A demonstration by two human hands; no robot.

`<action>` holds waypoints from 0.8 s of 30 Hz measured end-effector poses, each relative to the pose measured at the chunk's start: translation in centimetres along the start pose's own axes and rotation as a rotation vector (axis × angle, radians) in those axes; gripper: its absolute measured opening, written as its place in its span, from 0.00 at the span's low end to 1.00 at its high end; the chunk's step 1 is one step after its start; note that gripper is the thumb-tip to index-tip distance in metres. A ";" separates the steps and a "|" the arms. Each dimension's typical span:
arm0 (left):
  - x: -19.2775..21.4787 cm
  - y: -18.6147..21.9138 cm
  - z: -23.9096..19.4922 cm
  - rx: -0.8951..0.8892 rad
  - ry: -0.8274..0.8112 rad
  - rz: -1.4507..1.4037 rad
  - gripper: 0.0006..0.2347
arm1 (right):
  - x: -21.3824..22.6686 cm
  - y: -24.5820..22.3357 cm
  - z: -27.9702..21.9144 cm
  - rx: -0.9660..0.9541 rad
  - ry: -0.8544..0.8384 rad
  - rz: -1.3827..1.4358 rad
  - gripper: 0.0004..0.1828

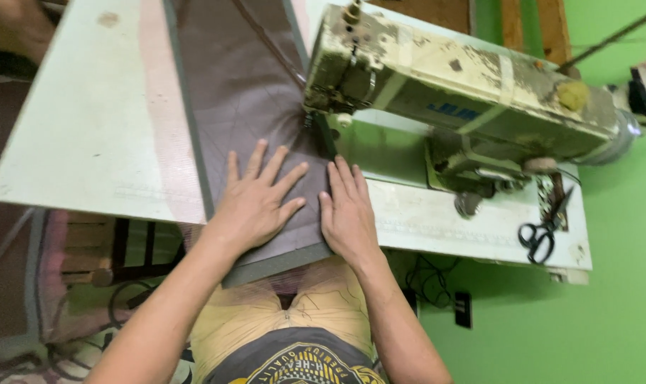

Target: Preparing and aligning a piece of quilted brown material on an industrial sewing machine table.

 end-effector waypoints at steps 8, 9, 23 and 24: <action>-0.5 -0.1 -0.7 -0.034 -0.080 0.094 0.28 | 5.8 15.9 -7.2 -0.278 0.415 -0.183 0.26; -0.8 0.0 -0.7 -0.044 -0.083 0.090 0.28 | 6.7 16.7 -7.7 -0.287 0.416 -0.189 0.26; -0.1 -0.2 -1.0 -0.012 0.002 0.014 0.25 | 9.9 15.8 -6.0 -0.455 0.435 -0.274 0.21; -0.2 -0.3 -1.1 -0.012 -0.005 0.010 0.25 | 8.6 14.7 -5.6 -0.459 0.428 -0.275 0.21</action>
Point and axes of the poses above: each hand's wrist, its own z-axis towards the middle knuckle, its own x-axis out of the back of the hand, y = z × x, the point moved 4 cm from there along z, towards the middle knuckle, and after that the axes turned 2 degrees about -x, right-handed, at the moved point
